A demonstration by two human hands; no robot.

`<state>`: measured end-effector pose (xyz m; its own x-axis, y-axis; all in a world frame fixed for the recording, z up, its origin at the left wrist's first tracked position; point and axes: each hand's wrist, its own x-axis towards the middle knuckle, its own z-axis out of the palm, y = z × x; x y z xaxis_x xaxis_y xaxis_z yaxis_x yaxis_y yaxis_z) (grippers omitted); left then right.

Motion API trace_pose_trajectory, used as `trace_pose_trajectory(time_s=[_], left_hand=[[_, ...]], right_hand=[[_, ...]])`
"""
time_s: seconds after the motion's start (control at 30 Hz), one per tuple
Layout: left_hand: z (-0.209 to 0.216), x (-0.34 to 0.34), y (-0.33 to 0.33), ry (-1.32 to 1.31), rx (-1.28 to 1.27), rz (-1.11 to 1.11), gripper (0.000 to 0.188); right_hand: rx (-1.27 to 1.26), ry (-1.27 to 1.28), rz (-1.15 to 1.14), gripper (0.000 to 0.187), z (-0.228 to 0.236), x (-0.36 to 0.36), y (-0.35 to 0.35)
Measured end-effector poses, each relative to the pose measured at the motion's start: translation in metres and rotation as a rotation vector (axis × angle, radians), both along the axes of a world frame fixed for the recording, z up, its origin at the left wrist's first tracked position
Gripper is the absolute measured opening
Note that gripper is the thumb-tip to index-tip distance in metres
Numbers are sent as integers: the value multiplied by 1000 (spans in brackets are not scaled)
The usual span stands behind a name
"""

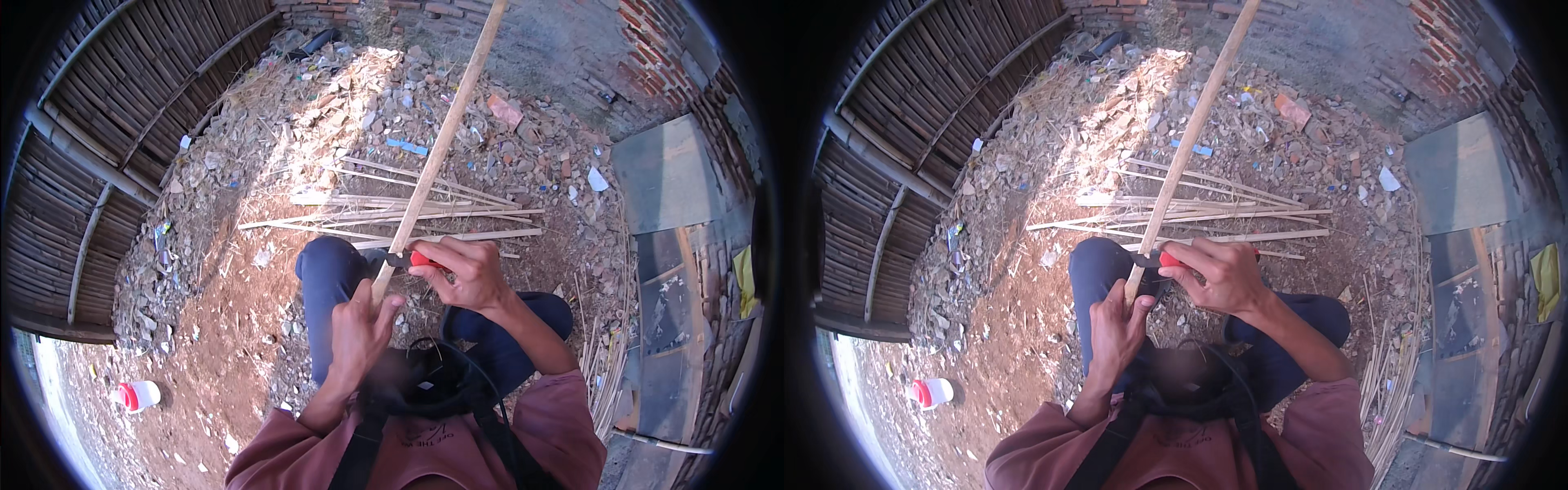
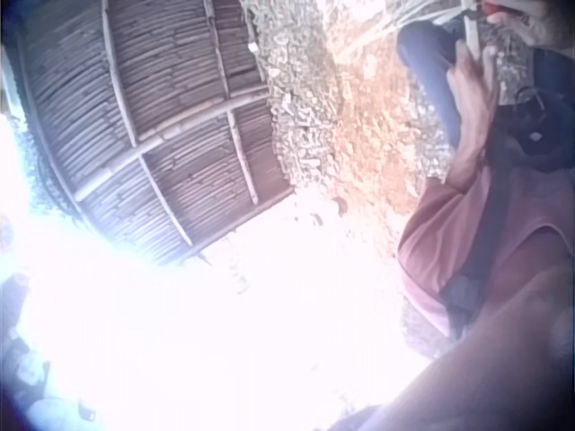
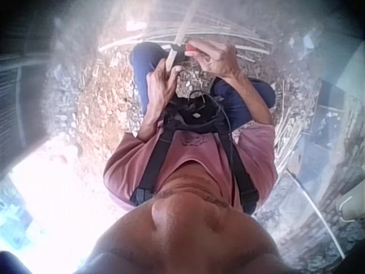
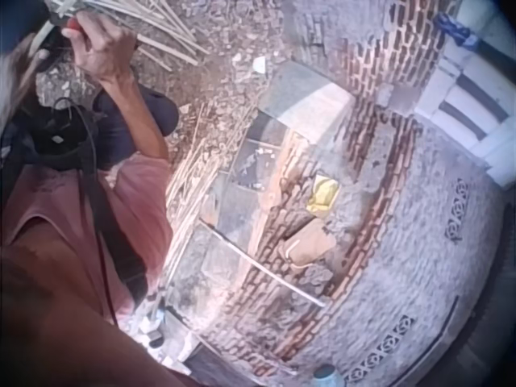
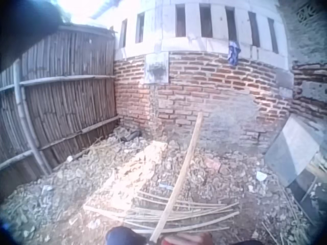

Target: The person shaves thin layers off a bamboo stick using a small knife while holding the stick in their other hand.

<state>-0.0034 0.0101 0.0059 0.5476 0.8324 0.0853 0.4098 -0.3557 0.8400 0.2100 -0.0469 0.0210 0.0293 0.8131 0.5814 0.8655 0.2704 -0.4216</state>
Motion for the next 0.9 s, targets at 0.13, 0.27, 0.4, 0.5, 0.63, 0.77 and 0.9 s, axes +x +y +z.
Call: trace_pose_trajectory(time_s=[0.13,0.27,0.4,0.5,0.63,0.77,0.9], left_hand=[[-8,-6,-8,18,-15,0,46],[-20,-23,-27,82,-64,-32,46],[-26,-28,-29,96,-69,-48,45],[-28,-36,-27,119,-65,-45,46],[-32,-51,-29,165,-79,-83,46],[-36,-59,-32,234,-142,-121,44],[-37,-60,-34,221,-137,-131,44]], right_hand=[[102,102,-140,26,3,27,8],[56,152,-253,28,20,82,14],[28,169,-241,31,17,104,19],[62,221,-276,32,11,120,29],[-54,337,-383,35,17,156,42],[114,387,-431,40,9,231,65],[182,389,-539,40,-6,306,65]])
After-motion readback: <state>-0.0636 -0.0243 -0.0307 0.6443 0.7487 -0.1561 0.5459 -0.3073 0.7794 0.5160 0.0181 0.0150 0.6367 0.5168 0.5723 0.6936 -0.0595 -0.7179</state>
